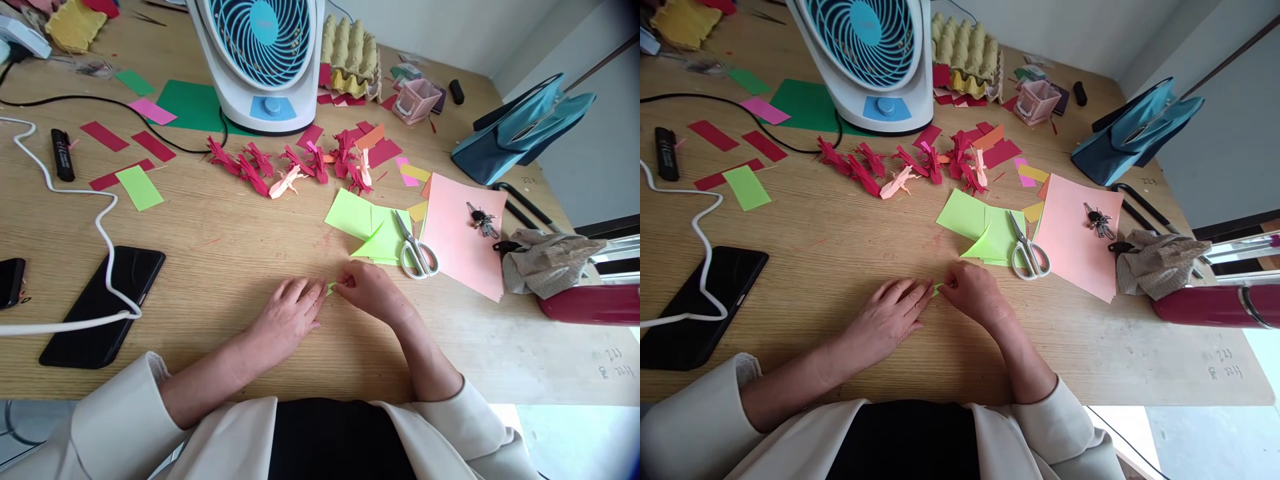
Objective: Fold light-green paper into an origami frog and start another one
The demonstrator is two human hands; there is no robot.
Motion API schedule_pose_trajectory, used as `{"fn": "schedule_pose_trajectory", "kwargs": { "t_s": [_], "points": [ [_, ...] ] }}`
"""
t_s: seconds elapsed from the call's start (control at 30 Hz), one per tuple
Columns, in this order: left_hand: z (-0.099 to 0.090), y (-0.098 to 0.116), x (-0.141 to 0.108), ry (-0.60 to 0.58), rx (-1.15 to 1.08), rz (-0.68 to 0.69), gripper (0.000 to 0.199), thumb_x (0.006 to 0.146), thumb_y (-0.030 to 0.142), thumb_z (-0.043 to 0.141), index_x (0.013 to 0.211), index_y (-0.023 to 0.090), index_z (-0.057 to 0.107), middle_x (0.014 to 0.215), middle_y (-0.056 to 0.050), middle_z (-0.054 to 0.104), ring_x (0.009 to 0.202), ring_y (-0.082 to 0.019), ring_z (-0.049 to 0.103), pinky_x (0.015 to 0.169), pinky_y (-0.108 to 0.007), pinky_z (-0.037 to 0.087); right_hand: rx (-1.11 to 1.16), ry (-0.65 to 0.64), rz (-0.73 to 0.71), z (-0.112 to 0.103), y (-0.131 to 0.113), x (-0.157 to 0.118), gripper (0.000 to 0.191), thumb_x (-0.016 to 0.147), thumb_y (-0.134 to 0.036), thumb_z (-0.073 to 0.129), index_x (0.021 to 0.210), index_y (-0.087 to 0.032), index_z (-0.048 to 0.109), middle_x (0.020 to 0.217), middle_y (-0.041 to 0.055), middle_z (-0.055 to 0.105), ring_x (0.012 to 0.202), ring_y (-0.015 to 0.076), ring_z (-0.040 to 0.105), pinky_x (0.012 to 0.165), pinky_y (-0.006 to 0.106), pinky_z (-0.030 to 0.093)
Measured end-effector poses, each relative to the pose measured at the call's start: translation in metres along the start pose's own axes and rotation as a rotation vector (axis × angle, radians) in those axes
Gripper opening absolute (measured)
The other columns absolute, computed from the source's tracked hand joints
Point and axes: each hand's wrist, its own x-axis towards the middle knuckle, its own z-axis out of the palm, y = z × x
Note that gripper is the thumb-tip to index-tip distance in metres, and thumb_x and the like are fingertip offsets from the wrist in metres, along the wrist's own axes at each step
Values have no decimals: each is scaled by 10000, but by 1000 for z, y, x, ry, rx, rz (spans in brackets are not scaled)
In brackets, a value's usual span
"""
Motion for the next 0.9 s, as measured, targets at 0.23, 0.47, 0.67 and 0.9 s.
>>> {"fn": "schedule_pose_trajectory", "kwargs": {
  "t_s": [0.23,0.47,0.67,0.9],
  "points": [
    [4,-2,-7,76,1,36,474,980,285,507,1433,148,479,1514,-112,462,1264,-285,468,1075,-463,360,-24,-34,20,-5,-3,1,189,769,-203,680,632,-206,550,665,1,593,627,147,496,576,275,287],
    [5,-1,-4,86,9,30,445,958,313,560,1357,115,551,1414,-101,569,1226,-259,506,1057,-427,379,-117,-68,38,-9,-9,2,193,793,-261,673,658,-196,551,719,6,622,680,146,519,605,262,312],
    [4,-3,-3,105,-12,52,450,942,315,589,1343,114,553,1387,-125,584,1194,-260,533,1043,-419,386,-205,-76,45,-6,-11,4,224,816,-340,674,680,-198,567,760,29,647,728,171,558,614,271,311],
    [12,-2,-7,183,-49,41,411,964,236,543,1345,83,532,1394,-148,576,1268,-246,503,1042,-371,368,-219,-81,69,-5,-12,3,215,832,-349,668,697,-201,588,789,32,655,759,182,579,607,281,314]
  ]
}}
